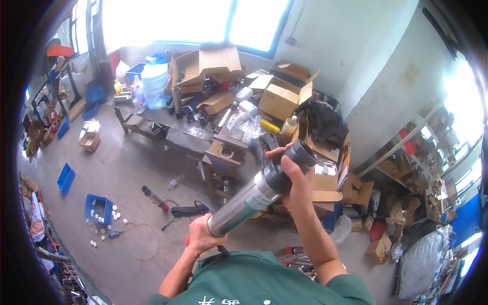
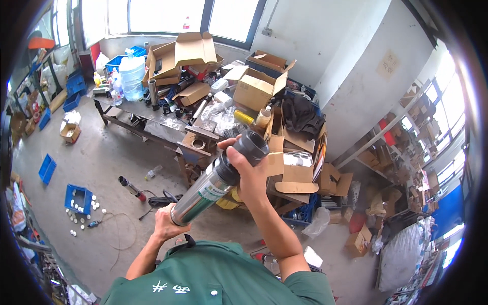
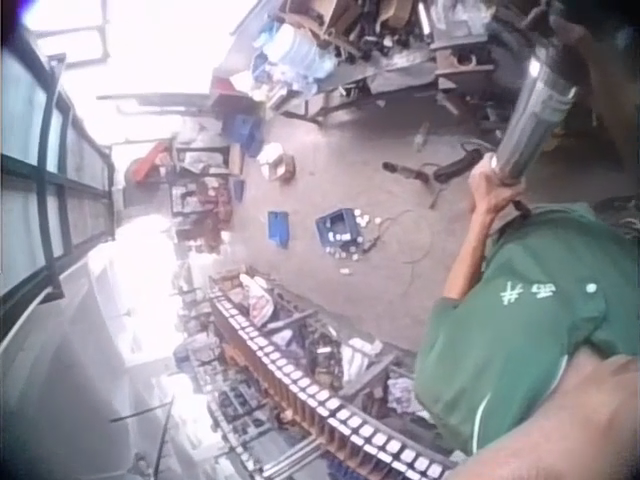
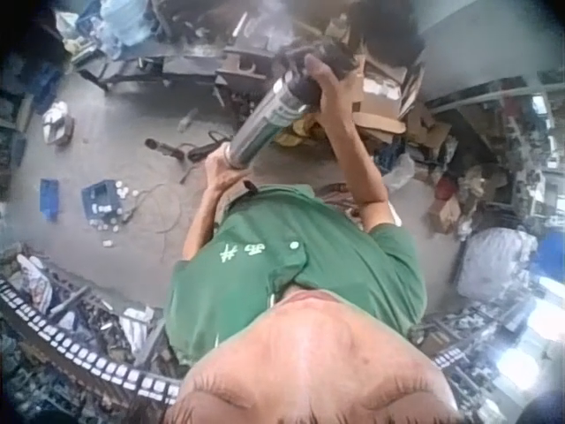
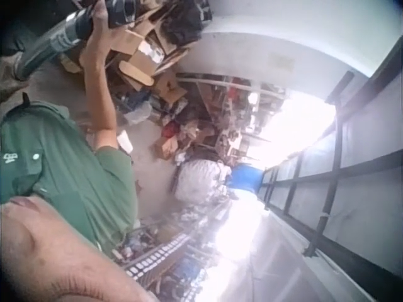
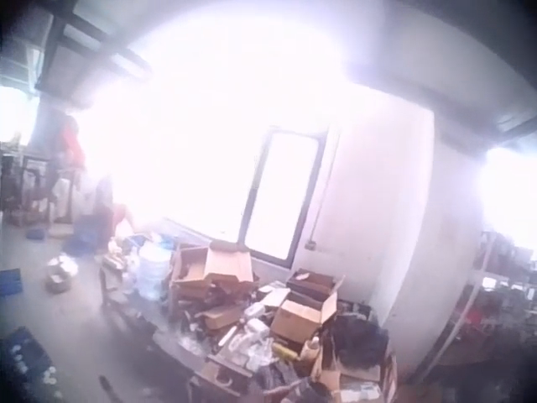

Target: The person assembles a cylindrical motor unit by inserting a white filter core, attaching circular plastic components with an air-powered screwdriver, and sliding the assembly into a metal casing.

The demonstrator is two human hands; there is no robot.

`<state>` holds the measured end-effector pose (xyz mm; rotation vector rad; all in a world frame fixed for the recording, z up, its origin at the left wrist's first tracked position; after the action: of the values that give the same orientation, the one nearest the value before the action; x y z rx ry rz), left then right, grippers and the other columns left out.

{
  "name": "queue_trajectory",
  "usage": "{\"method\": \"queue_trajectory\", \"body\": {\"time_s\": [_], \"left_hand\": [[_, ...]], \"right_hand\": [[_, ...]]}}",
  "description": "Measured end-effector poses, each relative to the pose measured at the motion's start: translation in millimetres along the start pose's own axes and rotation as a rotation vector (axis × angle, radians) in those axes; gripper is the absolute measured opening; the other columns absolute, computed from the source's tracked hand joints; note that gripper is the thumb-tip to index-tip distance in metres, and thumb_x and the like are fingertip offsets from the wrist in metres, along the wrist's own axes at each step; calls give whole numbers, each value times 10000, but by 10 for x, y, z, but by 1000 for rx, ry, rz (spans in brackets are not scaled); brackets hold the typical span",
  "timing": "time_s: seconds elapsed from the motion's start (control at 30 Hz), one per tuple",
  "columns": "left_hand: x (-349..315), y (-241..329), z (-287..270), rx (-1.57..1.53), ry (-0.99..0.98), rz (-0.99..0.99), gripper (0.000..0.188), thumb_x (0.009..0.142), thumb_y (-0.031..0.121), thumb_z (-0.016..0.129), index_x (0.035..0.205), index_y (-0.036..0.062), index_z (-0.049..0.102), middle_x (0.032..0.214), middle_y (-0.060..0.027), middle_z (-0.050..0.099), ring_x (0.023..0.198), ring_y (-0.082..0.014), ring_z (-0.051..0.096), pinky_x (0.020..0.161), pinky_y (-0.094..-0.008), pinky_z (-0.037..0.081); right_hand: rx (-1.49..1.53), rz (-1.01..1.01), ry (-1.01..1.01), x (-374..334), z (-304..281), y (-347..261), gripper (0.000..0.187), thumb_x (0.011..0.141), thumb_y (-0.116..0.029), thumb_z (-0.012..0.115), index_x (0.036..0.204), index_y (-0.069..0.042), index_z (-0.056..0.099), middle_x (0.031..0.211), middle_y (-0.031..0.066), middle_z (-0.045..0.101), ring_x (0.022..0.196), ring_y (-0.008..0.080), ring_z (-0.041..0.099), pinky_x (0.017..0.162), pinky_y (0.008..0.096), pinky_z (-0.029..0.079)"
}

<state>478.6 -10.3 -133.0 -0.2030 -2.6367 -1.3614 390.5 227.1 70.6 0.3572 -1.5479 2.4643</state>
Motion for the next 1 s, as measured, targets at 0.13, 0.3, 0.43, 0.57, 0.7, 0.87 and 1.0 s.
{"method": "queue_trajectory", "body": {"time_s": [0.13,0.3,0.43,0.57,0.7,0.87,1.0], "left_hand": [[162,90,-165,-81,-164,0,515,621,345,881,994,30,718,871,-182,753,807,-380,737,791,-451,589],[452,181,-379,-265,-357,86,519,636,315,894,995,-11,709,890,-203,758,793,-352,748,796,-413,594],[773,79,-397,-563,-758,238,449,635,187,936,968,-10,707,852,-74,751,746,-124,679,740,-325,579],[914,21,-278,-622,-1032,334,392,621,148,959,920,6,749,886,-52,782,800,-132,721,758,-324,592],[885,63,-168,-703,-985,313,400,641,141,951,975,15,772,935,-56,794,839,-145,732,814,-318,599],[483,145,-284,-328,-312,144,542,652,358,923,1014,5,729,890,-158,783,803,-283,781,788,-384,605],[553,21,-372,-524,-444,180,522,652,296,933,1028,-6,733,893,-141,783,793,-234,769,783,-372,598]], "right_hand": [[23,-14,-51,72,22,62,378,895,-113,753,1215,-36,567,1076,164,725,1045,272,727,899,390,585],[72,-37,-173,253,169,-124,556,813,-251,837,1241,-60,538,1040,154,706,1054,306,711,973,443,555],[243,-195,-668,474,266,-219,608,758,-304,906,1166,-101,504,937,132,702,935,297,692,930,436,512],[389,-202,-974,621,454,-290,581,720,-326,925,1081,-149,506,845,32,740,850,244,719,974,411,445],[450,-170,-902,696,447,-244,622,737,-338,895,1170,-101,516,943,120,733,900,289,706,969,441,481],[-265,-117,38,139,808,-489,508,832,-162,780,1277,-30,574,1003,142,704,1017,296,719,903,424,591],[-118,-134,-139,131,724,-494,571,766,-255,845,1235,-61,583,992,98,675,1062,289,696,933,414,570]]}}
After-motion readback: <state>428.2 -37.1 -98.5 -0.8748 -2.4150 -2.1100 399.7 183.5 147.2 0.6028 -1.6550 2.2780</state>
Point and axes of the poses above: each hand's wrist, its own x-axis towards the middle knuckle, its own z-axis out of the palm, y = z × x, the point moved 1 cm from there along x, towards the middle knuckle
